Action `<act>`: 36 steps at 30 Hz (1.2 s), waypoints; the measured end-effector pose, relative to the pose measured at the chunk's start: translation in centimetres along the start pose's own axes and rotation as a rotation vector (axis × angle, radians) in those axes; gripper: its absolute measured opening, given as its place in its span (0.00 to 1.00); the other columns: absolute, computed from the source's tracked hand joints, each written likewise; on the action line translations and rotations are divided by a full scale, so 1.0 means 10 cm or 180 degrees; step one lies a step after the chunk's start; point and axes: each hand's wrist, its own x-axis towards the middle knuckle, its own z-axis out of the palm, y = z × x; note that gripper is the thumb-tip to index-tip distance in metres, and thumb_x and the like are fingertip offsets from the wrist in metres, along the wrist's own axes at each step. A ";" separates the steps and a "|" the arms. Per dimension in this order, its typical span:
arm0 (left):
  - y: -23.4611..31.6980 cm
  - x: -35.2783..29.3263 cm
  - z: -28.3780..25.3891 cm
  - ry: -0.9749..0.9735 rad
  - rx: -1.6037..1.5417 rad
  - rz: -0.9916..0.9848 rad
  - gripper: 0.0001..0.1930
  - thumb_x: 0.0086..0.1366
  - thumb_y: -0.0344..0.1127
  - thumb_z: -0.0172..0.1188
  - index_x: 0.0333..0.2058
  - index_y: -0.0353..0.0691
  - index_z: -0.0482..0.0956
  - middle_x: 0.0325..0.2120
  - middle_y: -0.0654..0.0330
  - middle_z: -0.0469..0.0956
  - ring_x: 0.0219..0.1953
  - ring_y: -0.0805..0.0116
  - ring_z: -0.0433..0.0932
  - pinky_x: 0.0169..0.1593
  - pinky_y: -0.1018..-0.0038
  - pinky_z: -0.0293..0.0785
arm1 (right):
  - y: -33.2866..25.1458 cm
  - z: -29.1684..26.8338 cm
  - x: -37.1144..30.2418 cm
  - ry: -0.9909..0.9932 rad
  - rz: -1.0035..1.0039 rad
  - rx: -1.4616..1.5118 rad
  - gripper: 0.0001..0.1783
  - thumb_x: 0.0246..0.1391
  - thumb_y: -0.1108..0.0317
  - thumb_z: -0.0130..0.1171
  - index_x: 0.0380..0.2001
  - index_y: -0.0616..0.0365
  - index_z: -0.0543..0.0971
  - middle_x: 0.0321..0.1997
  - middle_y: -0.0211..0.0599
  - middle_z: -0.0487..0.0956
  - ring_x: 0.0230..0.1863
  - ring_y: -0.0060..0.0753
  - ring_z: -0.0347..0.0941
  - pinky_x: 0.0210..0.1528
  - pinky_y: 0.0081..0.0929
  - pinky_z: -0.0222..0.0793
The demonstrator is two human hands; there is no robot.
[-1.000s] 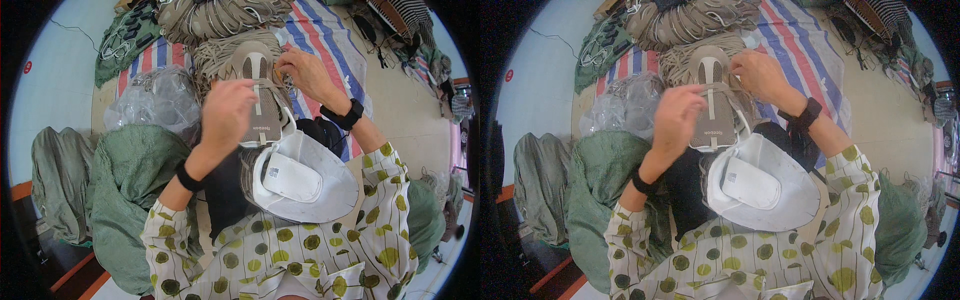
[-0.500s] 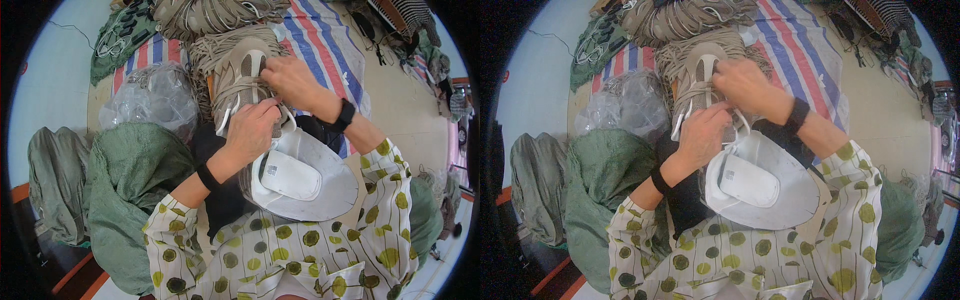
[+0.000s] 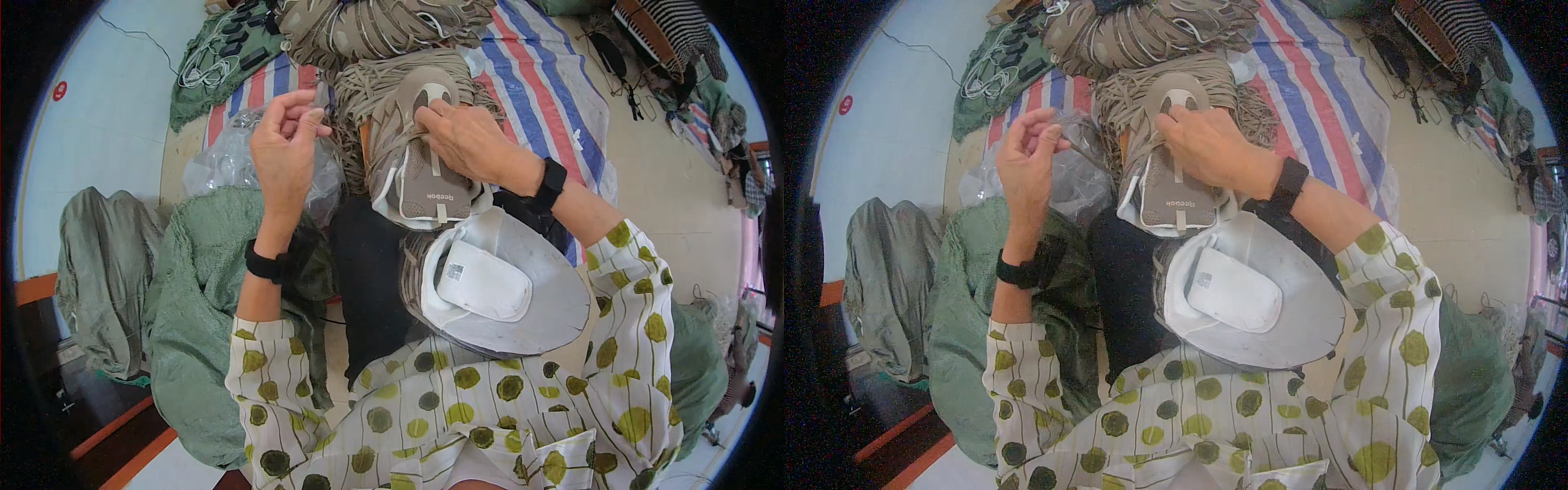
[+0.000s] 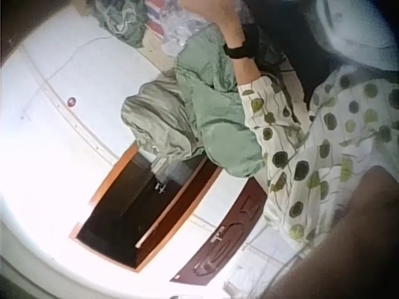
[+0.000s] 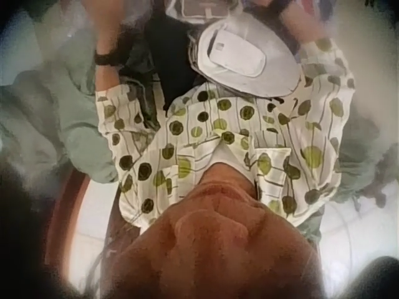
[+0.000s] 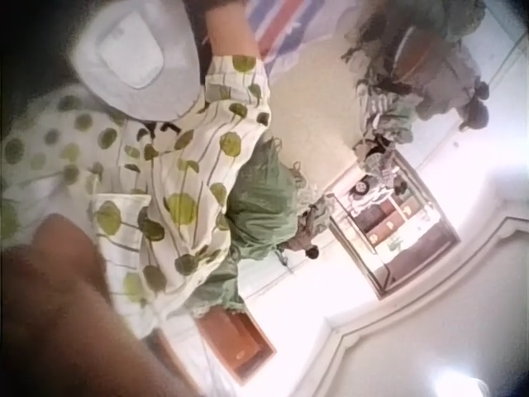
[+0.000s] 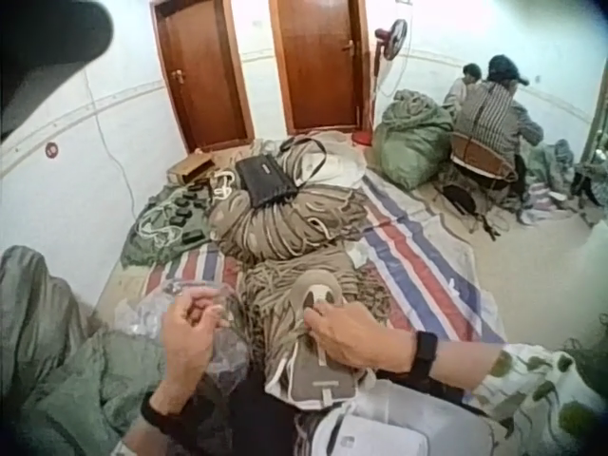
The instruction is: Thread laces and assemble shoe components on a manufacturing floor.
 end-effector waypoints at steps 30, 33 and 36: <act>-0.25 0.25 0.85 -0.2560 0.3661 0.3387 0.09 0.45 0.27 0.54 0.29 0.36 0.71 0.26 0.57 0.69 0.33 0.59 0.71 0.35 0.67 0.68 | 0.31 0.19 -0.01 0.0609 0.0515 0.1640 0.10 0.45 0.69 0.52 0.31 0.63 0.72 0.25 0.46 0.74 0.30 0.47 0.72 0.32 0.34 0.66; -0.20 0.07 0.68 -0.2252 0.2923 0.1943 0.14 0.50 0.29 0.55 0.37 0.36 0.69 0.32 0.53 0.69 0.36 0.53 0.71 0.38 0.64 0.69 | 0.30 -0.02 -0.25 0.0632 0.0668 0.1548 0.13 0.45 0.67 0.53 0.35 0.61 0.72 0.26 0.48 0.75 0.30 0.48 0.72 0.32 0.36 0.67; -0.21 -0.35 0.40 -0.1455 0.2319 0.0781 0.16 0.54 0.33 0.54 0.42 0.37 0.66 0.35 0.49 0.68 0.39 0.47 0.70 0.40 0.60 0.69 | -0.12 -0.30 -0.56 -0.0038 0.0802 0.0611 0.20 0.46 0.64 0.52 0.43 0.59 0.66 0.25 0.49 0.75 0.28 0.51 0.72 0.30 0.40 0.67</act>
